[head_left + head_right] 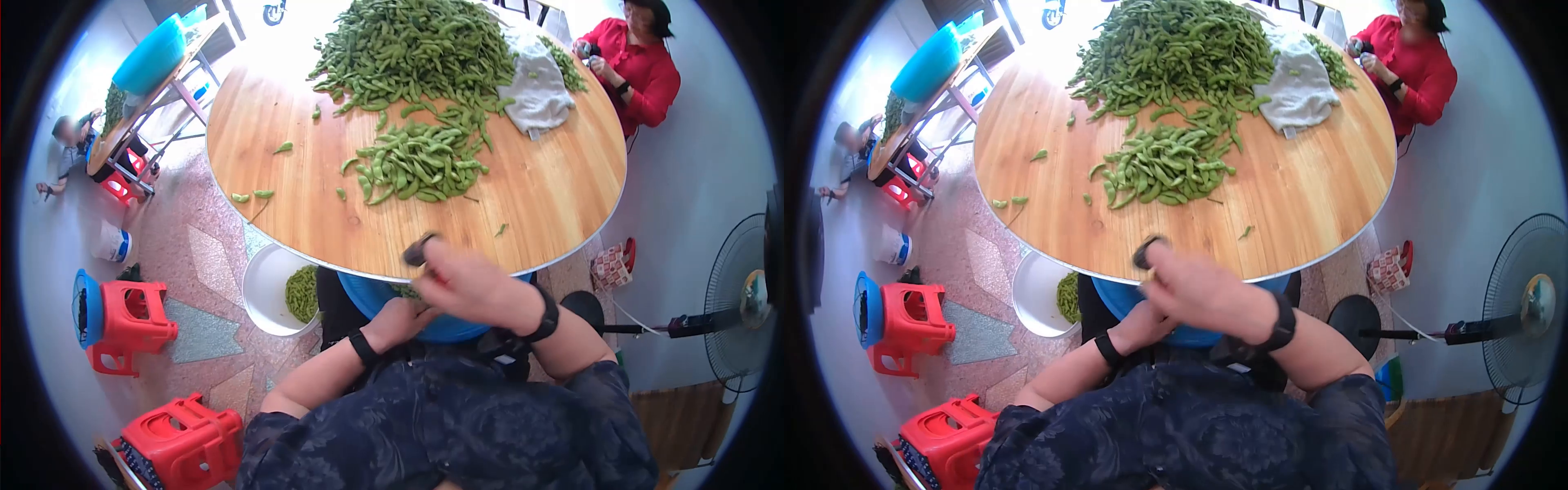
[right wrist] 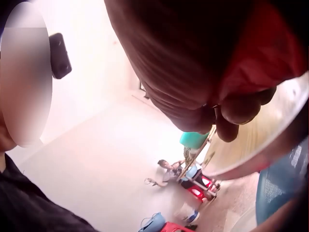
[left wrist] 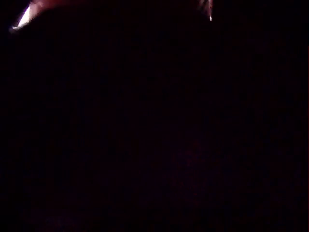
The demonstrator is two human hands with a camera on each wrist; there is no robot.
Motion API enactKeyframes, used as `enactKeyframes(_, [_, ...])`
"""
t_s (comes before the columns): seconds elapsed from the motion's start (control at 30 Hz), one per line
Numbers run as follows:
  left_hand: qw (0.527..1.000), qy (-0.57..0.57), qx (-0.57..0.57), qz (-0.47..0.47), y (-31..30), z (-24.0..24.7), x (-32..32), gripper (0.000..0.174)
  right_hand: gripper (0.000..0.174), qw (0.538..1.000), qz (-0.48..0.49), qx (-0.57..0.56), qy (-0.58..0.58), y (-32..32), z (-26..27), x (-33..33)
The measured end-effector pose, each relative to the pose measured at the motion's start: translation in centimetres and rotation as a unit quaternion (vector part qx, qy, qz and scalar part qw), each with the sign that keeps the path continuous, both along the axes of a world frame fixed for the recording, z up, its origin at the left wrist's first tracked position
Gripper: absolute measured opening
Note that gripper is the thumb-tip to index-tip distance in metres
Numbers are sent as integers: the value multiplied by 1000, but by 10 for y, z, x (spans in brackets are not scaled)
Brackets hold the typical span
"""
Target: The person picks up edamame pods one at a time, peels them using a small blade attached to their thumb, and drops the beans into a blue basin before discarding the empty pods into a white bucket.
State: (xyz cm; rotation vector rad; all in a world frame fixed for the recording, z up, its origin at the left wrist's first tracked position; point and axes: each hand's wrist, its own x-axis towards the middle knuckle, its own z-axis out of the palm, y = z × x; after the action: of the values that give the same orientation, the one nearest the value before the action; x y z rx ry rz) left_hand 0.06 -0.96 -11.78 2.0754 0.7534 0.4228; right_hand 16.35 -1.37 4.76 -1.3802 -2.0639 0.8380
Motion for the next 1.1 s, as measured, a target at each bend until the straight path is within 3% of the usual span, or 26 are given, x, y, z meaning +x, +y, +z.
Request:
enactKeyframes(0.03, [980,154,-125,-29,4,3,-2,31,21,999,-35,13,-20,7,9,8])
enactKeyframes(0.13, [999,38,-29,-6,-6,-9,-6,31,21,989,-89,68,-97,46,22,26])
enactKeyframes(0.2, [998,26,-43,-25,-4,-2,-13,30,22,976,-110,110,-150,69,13,28])
enactKeyframes(0.27, [982,87,-116,-121,1,11,-18,33,23,960,-101,195,-175,88,-1,19])
enactKeyframes(0.4, [980,79,-128,-129,-3,24,-27,32,22,950,-110,156,-248,99,-16,15])
enactKeyframes(0.47, [986,6,-131,-108,-5,31,-34,31,19,950,-138,162,-229,95,-18,25])
enactKeyframes(0.53, [985,-128,-99,-52,-4,45,-41,29,24,980,-126,147,-46,83,-11,37])
enactKeyframes(0.57, [982,-88,-162,-46,0,53,-45,25,28,980,-115,163,-23,76,-10,40])
enactKeyframes(0.6, [956,-92,-275,-49,5,51,-48,22,28,980,-117,159,-22,66,-3,39])
enactKeyframes(0.67, [894,-153,-420,-7,14,87,-47,31,32,968,-31,169,-182,38,16,31])
enactKeyframes(0.7, [848,-181,-499,-2,20,98,-44,37,23,946,29,259,-195,29,20,25])
enactKeyframes(0.73, [793,-208,-573,4,24,105,-40,44,23,947,31,254,-192,19,22,22])
enactKeyframes(0.77, [775,-251,-580,-19,23,110,-38,54,25,942,99,263,-183,10,25,20])
enactKeyframes(0.8, [758,-222,-613,-27,28,116,-34,47,27,932,166,271,-173,2,24,20])
enactKeyframes(0.87, [792,-220,-568,-48,22,121,-28,36,28,917,201,282,-198,-6,17,24])
enactKeyframes(0.93, [796,-237,-555,-48,14,115,-21,29,26,951,156,229,-139,-14,16,26])
enactKeyframes(1.0, [800,-255,-541,-46,8,113,-16,23,30,993,-43,113,-10,-28,16,30])
enactKeyframes(1.07, [861,-211,-462,0,5,118,-13,20,37,986,-68,139,62,-18,-9,45])
enactKeyframes(1.1, [861,-209,-464,0,4,116,-12,20,37,976,-110,143,126,-14,-21,54])
